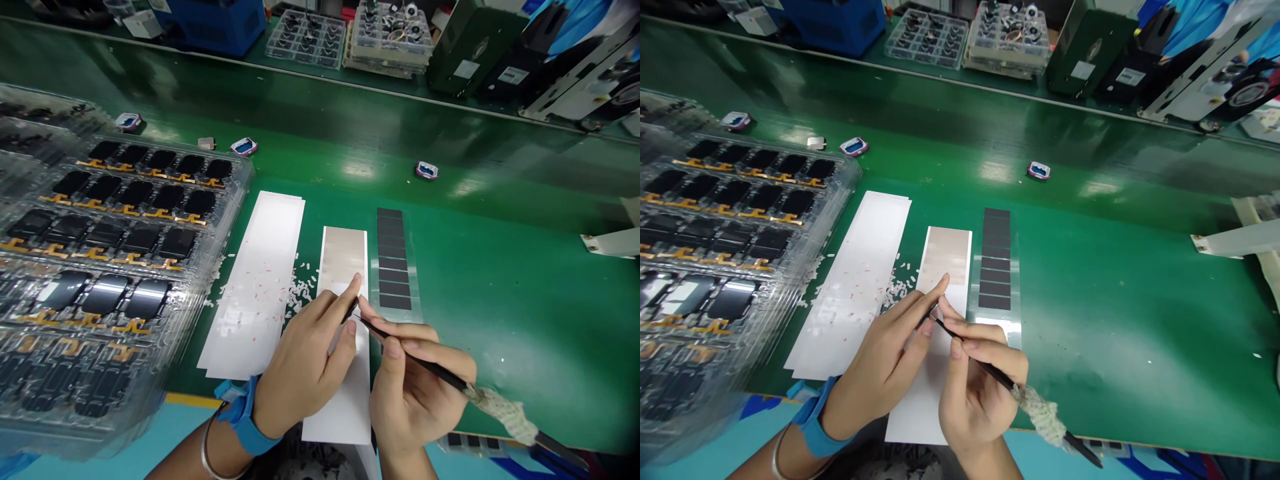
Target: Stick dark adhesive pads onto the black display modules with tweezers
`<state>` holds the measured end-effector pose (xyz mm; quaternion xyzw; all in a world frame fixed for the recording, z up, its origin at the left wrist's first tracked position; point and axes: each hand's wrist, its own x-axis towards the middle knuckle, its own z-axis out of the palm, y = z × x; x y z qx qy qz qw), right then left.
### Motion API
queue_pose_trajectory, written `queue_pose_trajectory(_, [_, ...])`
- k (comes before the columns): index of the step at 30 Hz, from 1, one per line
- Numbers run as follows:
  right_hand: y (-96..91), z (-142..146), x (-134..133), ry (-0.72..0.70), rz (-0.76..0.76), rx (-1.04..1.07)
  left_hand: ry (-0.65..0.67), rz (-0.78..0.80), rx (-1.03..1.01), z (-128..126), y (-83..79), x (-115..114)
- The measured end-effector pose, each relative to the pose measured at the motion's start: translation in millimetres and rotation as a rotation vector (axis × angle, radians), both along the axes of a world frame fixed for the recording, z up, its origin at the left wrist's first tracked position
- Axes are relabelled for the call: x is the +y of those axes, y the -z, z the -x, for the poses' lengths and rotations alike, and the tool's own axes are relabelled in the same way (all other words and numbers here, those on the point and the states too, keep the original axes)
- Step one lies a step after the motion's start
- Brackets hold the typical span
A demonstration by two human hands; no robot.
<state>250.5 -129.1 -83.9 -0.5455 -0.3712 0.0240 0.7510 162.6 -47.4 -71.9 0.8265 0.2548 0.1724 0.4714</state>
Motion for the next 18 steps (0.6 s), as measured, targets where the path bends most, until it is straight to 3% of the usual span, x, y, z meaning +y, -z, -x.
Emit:
queue_pose_trajectory(4, [-0.3, -0.3, -0.7, -0.021, 0.018, -0.006, 0.002, -0.003, -0.013, 0.2, 0.3, -0.1])
queue_pose_trajectory(11, [0.5, -0.6, 1.5, -0.001, -0.094, 0.009, 0.012, -0.054, -0.064, -0.1, 1.3, 2.2])
queue_pose_trajectory(18, [-0.7, 0.3, -2.4, -0.01, -0.005, -0.034, 0.023, -0.091, -0.031, -0.9, 2.6, 2.4])
